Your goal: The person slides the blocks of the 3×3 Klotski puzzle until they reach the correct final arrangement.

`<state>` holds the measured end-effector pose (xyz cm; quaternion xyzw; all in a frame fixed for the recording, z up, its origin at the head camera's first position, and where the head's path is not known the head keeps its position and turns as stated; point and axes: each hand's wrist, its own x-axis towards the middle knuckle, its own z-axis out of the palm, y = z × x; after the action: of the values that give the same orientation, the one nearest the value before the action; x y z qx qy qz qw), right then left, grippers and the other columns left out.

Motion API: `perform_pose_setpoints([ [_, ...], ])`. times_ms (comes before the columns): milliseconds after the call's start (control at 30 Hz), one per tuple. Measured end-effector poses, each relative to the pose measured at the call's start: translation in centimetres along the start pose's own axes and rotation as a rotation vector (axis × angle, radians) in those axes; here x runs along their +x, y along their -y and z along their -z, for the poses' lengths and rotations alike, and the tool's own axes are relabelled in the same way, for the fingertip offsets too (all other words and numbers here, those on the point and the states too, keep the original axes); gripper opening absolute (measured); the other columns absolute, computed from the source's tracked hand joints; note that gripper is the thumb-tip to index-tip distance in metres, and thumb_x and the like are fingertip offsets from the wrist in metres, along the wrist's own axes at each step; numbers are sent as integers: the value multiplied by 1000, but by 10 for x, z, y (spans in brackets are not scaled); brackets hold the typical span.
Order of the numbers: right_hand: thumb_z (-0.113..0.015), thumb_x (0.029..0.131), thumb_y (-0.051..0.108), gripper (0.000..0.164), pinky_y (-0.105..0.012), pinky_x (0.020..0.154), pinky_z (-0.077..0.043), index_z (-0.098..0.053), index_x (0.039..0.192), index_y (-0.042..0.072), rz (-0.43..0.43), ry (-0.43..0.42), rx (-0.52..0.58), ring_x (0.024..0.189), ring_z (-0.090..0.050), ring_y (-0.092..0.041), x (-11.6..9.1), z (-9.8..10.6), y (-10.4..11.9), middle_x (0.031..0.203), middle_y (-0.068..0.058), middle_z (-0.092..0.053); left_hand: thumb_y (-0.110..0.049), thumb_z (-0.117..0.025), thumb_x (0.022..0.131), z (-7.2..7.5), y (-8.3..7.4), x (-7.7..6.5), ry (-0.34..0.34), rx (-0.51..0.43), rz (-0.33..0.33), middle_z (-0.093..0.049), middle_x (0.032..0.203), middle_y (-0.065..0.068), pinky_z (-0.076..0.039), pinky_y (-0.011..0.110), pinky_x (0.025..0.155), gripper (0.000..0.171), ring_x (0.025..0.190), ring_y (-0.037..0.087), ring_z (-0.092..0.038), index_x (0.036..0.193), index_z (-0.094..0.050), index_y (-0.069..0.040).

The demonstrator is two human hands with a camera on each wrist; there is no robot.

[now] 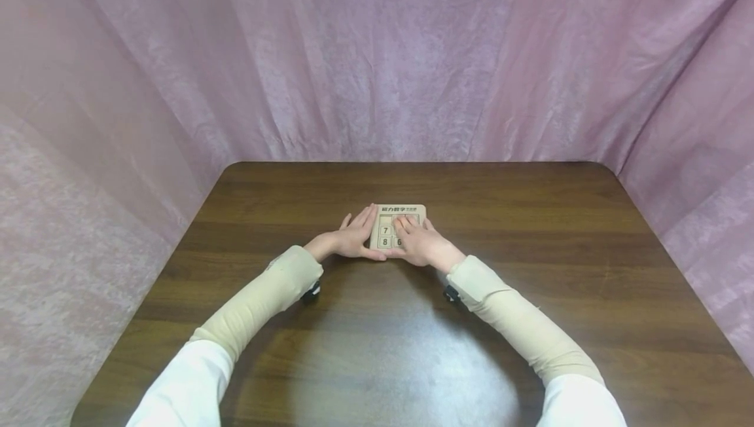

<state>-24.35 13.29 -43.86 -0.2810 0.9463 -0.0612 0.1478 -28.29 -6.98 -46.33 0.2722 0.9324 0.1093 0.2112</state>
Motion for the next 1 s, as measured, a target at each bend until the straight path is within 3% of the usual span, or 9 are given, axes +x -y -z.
perform_pose_setpoints([
  [1000,-36,100,54,81,-63,115,-15,-14,153,-3,4,4,42,149,-13,-37,13,-3,16,160,-21,-14,-63,-61,84,0,1,-1,-6,0,-7,17,162,15,1,57,119,121,151,27,10,152,17,-2],
])
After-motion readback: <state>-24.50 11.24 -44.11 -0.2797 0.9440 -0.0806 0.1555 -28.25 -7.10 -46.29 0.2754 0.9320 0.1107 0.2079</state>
